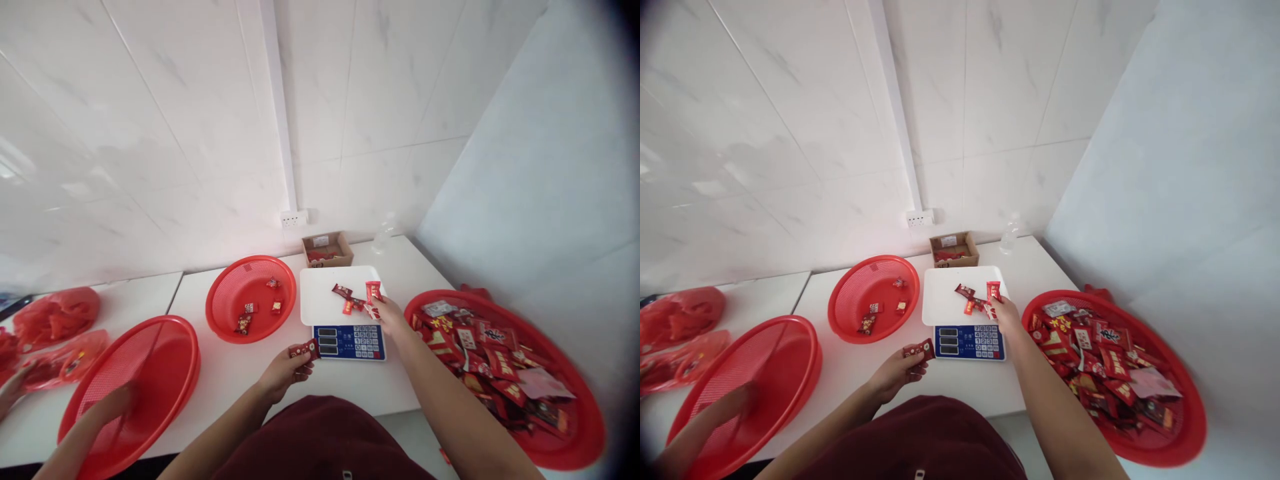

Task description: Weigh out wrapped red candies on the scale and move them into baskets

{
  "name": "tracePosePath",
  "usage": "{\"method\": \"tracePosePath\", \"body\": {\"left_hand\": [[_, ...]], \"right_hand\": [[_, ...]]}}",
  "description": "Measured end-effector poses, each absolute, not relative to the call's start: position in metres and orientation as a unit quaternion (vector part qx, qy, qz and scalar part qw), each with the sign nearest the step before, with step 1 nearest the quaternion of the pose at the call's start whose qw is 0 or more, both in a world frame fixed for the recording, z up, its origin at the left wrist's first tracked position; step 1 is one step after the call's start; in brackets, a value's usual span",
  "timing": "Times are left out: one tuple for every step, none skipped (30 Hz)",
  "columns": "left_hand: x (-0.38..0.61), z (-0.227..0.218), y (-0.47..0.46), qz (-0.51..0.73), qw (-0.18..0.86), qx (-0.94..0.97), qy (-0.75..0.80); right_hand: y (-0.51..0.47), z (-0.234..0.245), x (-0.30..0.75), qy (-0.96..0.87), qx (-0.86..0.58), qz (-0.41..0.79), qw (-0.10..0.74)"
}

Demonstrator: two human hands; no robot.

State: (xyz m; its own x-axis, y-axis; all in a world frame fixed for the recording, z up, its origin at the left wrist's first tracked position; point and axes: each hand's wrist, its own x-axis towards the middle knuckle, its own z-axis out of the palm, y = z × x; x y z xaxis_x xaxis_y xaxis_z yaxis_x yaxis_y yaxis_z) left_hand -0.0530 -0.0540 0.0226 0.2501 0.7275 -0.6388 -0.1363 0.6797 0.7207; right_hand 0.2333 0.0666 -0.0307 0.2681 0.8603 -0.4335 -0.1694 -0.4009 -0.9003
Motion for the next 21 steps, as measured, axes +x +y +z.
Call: {"method": "tracePosePath", "body": {"left_hand": [[-0.052, 0.023, -0.054, 0.291, 0.743, 0.278, 0.535], [-0.051, 0.023, -0.054, 0.290, 0.744, 0.282, 0.532], [-0.051, 0.023, -0.054, 0.288, 0.745, 0.285, 0.530], [-0.050, 0.023, -0.054, 0.285, 0.745, 0.287, 0.530], [-0.049, 0.023, -0.053, 0.281, 0.745, 0.290, 0.531], [-0.047, 0.024, -0.052, 0.277, 0.744, 0.293, 0.533], [-0.045, 0.025, -0.049, 0.275, 0.742, 0.296, 0.536], [-0.042, 0.026, -0.045, 0.275, 0.740, 0.299, 0.536], [-0.038, 0.028, -0.039, 0.279, 0.739, 0.303, 0.534], [-0.033, 0.030, -0.031, 0.286, 0.740, 0.305, 0.527], [-0.028, 0.033, -0.022, 0.295, 0.746, 0.304, 0.514], [-0.024, 0.035, -0.013, 0.305, 0.755, 0.297, 0.499], [-0.019, 0.037, -0.004, 0.310, 0.765, 0.285, 0.488], [-0.015, 0.038, 0.005, 0.309, 0.774, 0.269, 0.483], [-0.012, 0.037, 0.011, 0.303, 0.780, 0.253, 0.486], [-0.009, 0.035, 0.016, 0.293, 0.780, 0.239, 0.498], [-0.008, 0.033, 0.017, 0.282, 0.775, 0.232, 0.515], [-0.007, 0.029, 0.016, 0.270, 0.770, 0.233, 0.529], [-0.007, 0.025, 0.012, 0.258, 0.768, 0.241, 0.535], [-0.006, 0.021, 0.007, 0.242, 0.770, 0.254, 0.533], [-0.006, 0.017, -0.001, 0.224, 0.775, 0.271, 0.524]], "right_hand": [[0.065, -0.032, 0.234, -0.265, -0.642, 0.540, 0.476], [0.063, -0.032, 0.235, -0.257, -0.644, 0.541, 0.476], [0.061, -0.032, 0.235, -0.250, -0.645, 0.543, 0.476], [0.058, -0.032, 0.235, -0.247, -0.644, 0.545, 0.477], [0.055, -0.031, 0.235, -0.246, -0.642, 0.548, 0.477], [0.053, -0.030, 0.234, -0.246, -0.639, 0.550, 0.479], [0.050, -0.029, 0.234, -0.245, -0.636, 0.552, 0.480], [0.048, -0.028, 0.234, -0.245, -0.634, 0.553, 0.482], [0.045, -0.026, 0.234, -0.243, -0.632, 0.555, 0.483], [0.042, -0.024, 0.234, -0.241, -0.632, 0.556, 0.483], [0.039, -0.022, 0.235, -0.239, -0.634, 0.557, 0.481], [0.036, -0.020, 0.236, -0.236, -0.635, 0.560, 0.477], [0.032, -0.018, 0.236, -0.233, -0.637, 0.562, 0.473], [0.027, -0.016, 0.237, -0.230, -0.638, 0.566, 0.469], [0.021, -0.015, 0.237, -0.228, -0.639, 0.570, 0.464], [0.015, -0.013, 0.237, -0.226, -0.638, 0.574, 0.460], [0.008, -0.012, 0.236, -0.225, -0.637, 0.579, 0.457], [-0.001, -0.010, 0.233, -0.223, -0.635, 0.583, 0.455], [-0.010, -0.009, 0.230, -0.223, -0.631, 0.589, 0.453], [-0.020, -0.007, 0.226, -0.226, -0.625, 0.599, 0.448], [-0.030, -0.005, 0.221, -0.232, -0.616, 0.612, 0.439]]}}
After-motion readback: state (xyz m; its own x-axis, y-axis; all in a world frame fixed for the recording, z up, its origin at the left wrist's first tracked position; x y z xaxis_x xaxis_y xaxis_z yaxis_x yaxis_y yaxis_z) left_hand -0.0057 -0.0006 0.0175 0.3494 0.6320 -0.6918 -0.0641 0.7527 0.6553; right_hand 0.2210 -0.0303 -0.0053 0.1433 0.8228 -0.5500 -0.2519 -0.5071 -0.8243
